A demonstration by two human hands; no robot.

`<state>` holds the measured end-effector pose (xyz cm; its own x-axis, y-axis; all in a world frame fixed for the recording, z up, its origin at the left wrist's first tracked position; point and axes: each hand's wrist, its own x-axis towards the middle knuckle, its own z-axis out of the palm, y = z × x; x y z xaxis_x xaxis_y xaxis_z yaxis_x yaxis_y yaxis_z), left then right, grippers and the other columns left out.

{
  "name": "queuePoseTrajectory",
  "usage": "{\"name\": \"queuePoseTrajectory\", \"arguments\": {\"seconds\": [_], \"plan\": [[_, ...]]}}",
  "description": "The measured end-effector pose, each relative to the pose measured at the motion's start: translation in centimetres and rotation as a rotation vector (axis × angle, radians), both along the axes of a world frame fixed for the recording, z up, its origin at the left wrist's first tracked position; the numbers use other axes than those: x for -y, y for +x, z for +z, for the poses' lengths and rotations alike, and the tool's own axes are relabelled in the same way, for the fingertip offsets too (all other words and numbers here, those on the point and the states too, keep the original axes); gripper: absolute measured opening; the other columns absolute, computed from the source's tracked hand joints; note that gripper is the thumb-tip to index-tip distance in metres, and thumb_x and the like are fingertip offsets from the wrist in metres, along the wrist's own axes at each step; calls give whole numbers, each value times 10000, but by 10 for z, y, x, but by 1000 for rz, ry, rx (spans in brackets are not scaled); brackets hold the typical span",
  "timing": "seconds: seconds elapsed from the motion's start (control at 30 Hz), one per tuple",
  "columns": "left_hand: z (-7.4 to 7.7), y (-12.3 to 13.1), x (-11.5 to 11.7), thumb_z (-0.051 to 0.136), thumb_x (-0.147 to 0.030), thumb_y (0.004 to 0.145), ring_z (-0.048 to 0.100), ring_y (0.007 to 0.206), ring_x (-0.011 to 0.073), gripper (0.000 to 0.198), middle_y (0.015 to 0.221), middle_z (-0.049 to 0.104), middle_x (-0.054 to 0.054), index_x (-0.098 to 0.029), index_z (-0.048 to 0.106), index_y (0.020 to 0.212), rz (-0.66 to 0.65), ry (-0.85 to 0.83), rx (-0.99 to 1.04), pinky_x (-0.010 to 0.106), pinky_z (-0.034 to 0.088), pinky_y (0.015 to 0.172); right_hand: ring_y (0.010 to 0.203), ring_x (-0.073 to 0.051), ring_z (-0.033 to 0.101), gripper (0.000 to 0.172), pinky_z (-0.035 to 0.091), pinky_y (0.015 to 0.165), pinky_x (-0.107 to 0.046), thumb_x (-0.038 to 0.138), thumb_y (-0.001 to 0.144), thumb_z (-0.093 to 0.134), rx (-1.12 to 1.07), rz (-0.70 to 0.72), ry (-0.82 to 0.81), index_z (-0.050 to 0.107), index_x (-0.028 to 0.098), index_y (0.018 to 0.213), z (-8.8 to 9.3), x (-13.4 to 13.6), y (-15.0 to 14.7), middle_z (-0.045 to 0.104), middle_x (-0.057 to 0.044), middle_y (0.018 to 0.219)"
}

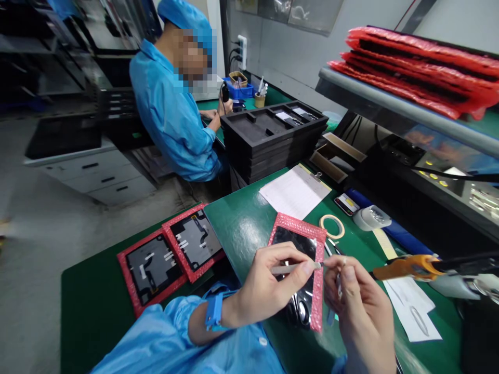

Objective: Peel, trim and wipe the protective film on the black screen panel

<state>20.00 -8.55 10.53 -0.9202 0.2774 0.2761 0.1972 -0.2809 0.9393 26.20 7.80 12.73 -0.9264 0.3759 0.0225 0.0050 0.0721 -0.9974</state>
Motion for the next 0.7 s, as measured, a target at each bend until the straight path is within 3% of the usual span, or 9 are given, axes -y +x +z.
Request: {"name": "queuePoseTrajectory", "arguments": {"seconds": [0.2, 0.37, 0.53, 0.7], "plan": [[-6, 0, 5, 826, -666, 1033, 510, 576, 99, 538, 710, 692, 21, -148, 827, 886, -84, 11, 181, 231, 462, 556, 538, -104, 404, 613, 345, 479, -196, 804, 918, 893, 65, 94, -96, 750, 213, 992, -5, -3, -11, 510, 31, 651], [-15, -2, 9, 867, -704, 985, 674, 725, 160, 549, 797, 763, 57, -161, 847, 904, 0, 34, 229, 253, 584, 700, 550, -118, 464, 625, 371, 504, -198, 840, 990, 802, 32, 78, -22, 714, 229, 1089, -6, 5, -9, 564, 33, 644], [-26, -4, 12, 868, -765, 960, 532, 610, 110, 606, 666, 637, -6, -161, 847, 912, -35, 11, 259, 226, 510, 619, 476, -107, 453, 581, 331, 450, -196, 797, 1044, 774, -28, 54, 54, 668, 239, 1167, -13, 5, 0, 617, 44, 619], [-36, -3, 15, 911, -814, 887, 515, 602, 104, 656, 658, 623, -14, -160, 860, 891, -94, -23, 316, 224, 492, 607, 466, -117, 529, 575, 414, 441, -217, 785, 1050, 768, 16, -9, 10, 654, 231, 1155, -26, 4, 21, 676, 25, 688]]}}
